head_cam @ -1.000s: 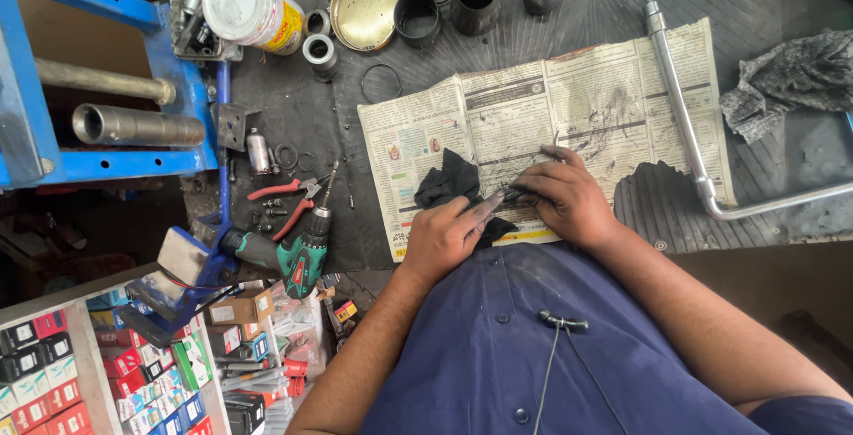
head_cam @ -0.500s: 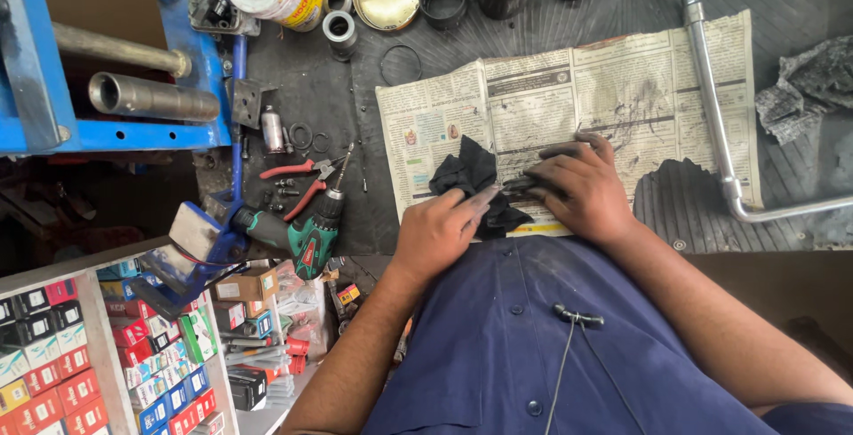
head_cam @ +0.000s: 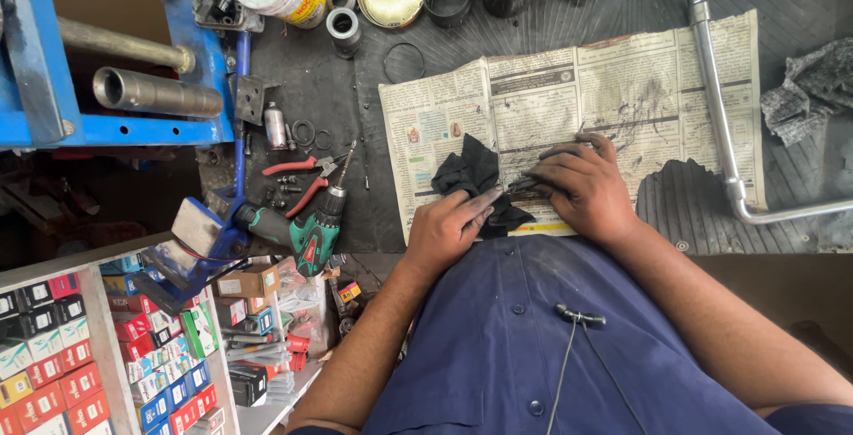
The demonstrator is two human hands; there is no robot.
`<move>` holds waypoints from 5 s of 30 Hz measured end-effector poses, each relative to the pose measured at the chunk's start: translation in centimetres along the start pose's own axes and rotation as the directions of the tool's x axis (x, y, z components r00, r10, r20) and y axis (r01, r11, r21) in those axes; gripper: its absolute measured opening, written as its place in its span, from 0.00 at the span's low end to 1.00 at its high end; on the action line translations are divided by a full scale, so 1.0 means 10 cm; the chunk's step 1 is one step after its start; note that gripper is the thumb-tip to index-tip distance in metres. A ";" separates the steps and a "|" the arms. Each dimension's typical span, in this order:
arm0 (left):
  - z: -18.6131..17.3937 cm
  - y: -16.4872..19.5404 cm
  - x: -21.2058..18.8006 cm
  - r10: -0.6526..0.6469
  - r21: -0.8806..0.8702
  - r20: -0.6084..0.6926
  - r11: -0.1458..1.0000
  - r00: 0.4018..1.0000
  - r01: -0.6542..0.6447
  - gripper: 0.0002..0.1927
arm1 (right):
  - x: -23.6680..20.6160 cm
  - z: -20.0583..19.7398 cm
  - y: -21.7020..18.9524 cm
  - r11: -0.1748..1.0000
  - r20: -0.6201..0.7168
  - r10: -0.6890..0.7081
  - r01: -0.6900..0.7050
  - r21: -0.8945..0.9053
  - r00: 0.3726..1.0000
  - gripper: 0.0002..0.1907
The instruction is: The person wipes small dark metal bushings and seals one at a time with a black cloth over spread newspaper, rubbing each part thoroughly. They then clean a ring-shaped part with a small pointed tool, and near the end pour liquid from a plastic bottle onto the parts on the bench.
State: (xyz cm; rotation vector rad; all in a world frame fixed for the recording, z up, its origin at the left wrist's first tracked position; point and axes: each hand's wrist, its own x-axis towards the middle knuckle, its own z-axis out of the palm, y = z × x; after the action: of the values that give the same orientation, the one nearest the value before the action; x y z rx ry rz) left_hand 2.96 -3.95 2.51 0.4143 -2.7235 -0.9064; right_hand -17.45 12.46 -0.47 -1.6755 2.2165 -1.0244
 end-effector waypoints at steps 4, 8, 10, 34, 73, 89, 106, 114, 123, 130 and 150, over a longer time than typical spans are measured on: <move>-0.04 0.09 0.08 0.019 0.041 0.034 0.999 0.999 -0.020 0.23 | 0.00 0.00 -0.01 1.000 0.000 -0.018 0.018 -0.022 1.000 0.18; -0.08 0.21 0.20 0.066 0.044 0.003 0.997 0.998 -0.066 0.23 | 0.00 -0.01 -0.03 0.999 -0.014 -0.036 0.035 -0.027 0.999 0.17; -0.12 0.23 0.23 0.084 0.034 -0.053 0.996 0.995 -0.082 0.24 | -0.01 -0.02 -0.03 1.000 -0.035 0.000 0.000 0.001 0.999 0.17; -0.18 0.06 -0.01 0.013 0.199 0.012 0.980 1.000 -0.016 0.17 | 0.35 -0.63 0.01 0.876 0.291 0.358 -0.427 0.223 0.887 0.22; -0.65 -0.04 -0.27 0.011 0.234 -0.005 0.972 1.000 -0.009 0.29 | -0.07 -0.10 -0.72 0.610 0.203 0.562 -0.568 0.553 0.802 0.17; -0.91 -0.32 -0.16 0.338 0.160 0.021 0.928 0.941 -0.337 0.07 | -0.34 0.08 -1.36 0.621 0.081 0.668 -0.614 0.486 0.740 0.14; -1.37 -0.48 0.04 0.056 -0.910 0.415 0.031 0.908 0.414 0.07 | -0.42 -0.09 -1.90 0.649 -0.128 0.673 -0.498 0.575 0.728 0.11; -0.34 -0.55 0.11 -0.126 -0.978 0.204 0.015 0.971 0.207 0.09 | -0.21 -0.27 -1.74 0.670 -0.119 0.630 -0.460 0.583 0.768 0.08; -0.23 -0.09 0.21 0.118 -0.720 -0.011 0.688 0.993 -0.090 0.19 | -0.04 -0.50 -1.24 0.750 -0.093 0.587 -0.497 0.436 0.804 0.09; -0.09 0.46 0.19 -0.140 -0.542 -0.142 0.840 0.980 0.041 0.17 | 0.02 -0.46 -0.97 0.755 -0.033 0.602 -0.556 0.349 0.798 0.12; -0.20 0.49 0.08 -0.220 -0.604 -0.191 0.794 0.957 0.062 0.19 | -0.39 -0.09 -0.10 -0.064 0.289 0.351 -0.285 0.956 0.891 0.14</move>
State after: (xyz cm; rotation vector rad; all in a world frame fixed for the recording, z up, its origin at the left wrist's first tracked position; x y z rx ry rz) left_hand 1.91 -1.56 7.19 0.5570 -2.0465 -1.5586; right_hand -15.78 16.27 -0.18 -0.3400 0.9724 -1.7871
